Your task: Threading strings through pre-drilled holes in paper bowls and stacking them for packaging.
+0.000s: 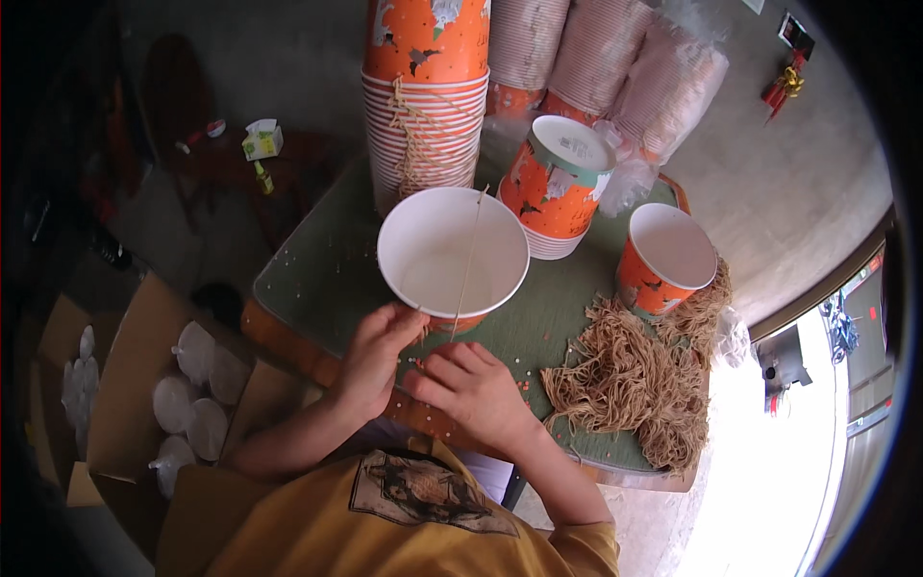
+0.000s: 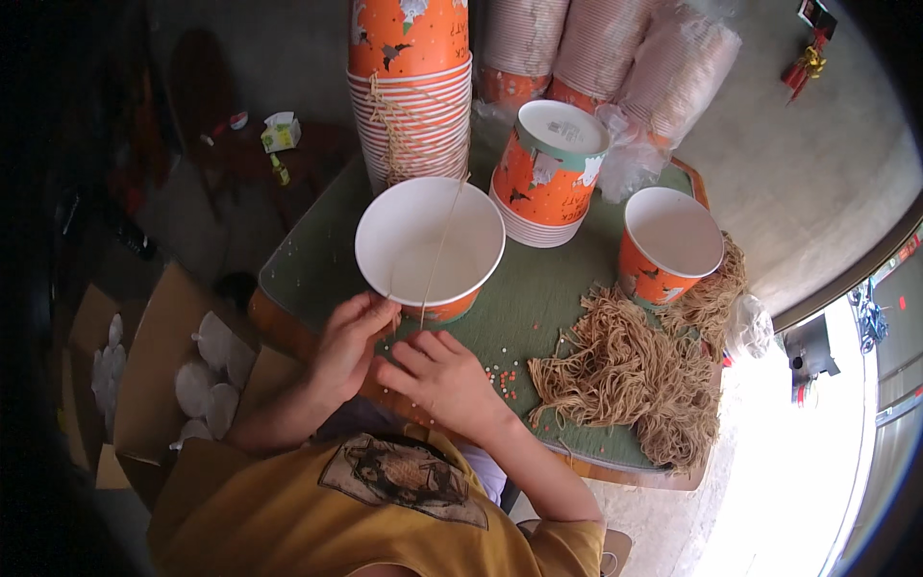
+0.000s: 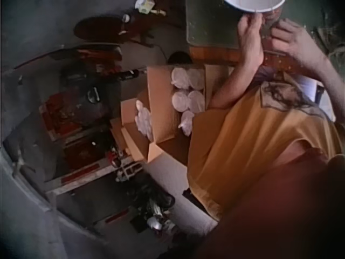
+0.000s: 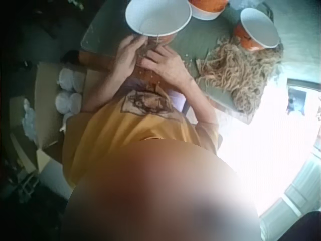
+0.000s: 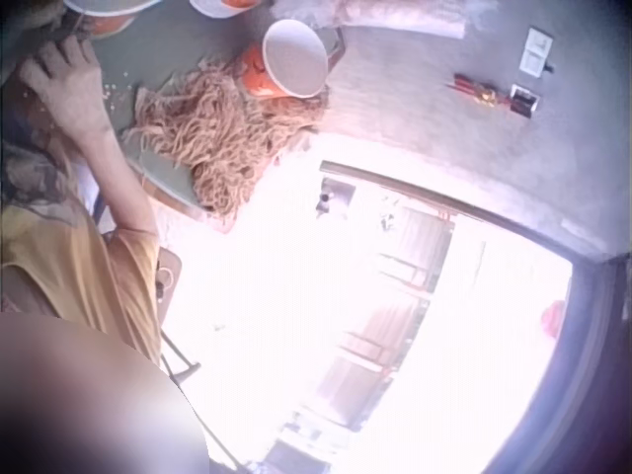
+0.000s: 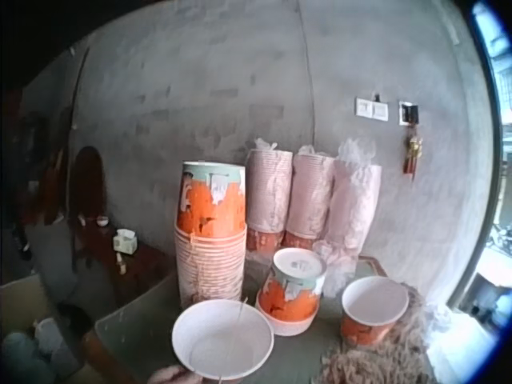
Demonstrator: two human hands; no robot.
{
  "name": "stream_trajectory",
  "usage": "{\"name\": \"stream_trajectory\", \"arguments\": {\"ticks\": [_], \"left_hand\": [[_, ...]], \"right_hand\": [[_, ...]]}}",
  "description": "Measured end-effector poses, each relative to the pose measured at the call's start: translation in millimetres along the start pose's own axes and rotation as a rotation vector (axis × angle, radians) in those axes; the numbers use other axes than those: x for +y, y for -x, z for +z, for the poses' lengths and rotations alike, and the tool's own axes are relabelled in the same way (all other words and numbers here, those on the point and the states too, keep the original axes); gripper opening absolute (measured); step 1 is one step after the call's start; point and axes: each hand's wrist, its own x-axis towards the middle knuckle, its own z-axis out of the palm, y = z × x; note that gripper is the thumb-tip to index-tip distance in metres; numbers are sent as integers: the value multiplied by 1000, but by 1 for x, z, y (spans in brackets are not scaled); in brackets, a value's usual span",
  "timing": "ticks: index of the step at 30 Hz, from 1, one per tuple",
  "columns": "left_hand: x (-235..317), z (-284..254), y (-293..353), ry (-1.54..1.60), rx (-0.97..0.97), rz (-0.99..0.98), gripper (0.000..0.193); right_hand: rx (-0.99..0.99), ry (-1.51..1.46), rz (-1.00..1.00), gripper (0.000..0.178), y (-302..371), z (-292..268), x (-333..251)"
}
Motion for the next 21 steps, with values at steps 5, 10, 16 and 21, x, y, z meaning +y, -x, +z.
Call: {"name": "stream_trajectory", "arguments": {"ticks": [5, 10, 16, 21], "left_hand": [[15, -18, -4, 314, -208, -428, 12], [15, -26, -8, 319, -223, -444, 14], [25, -30, -11, -92, -169, -124, 16], [57, -84, -37, -727, -331, 792, 79]], "right_hand": [[-80, 111, -101, 23, -1, -5, 0], [-80, 40, -170, 26, -13, -15, -3], [62, 310, 293, 27, -18, -36, 32], [336, -381, 536, 10, -47, -73, 62]]}}
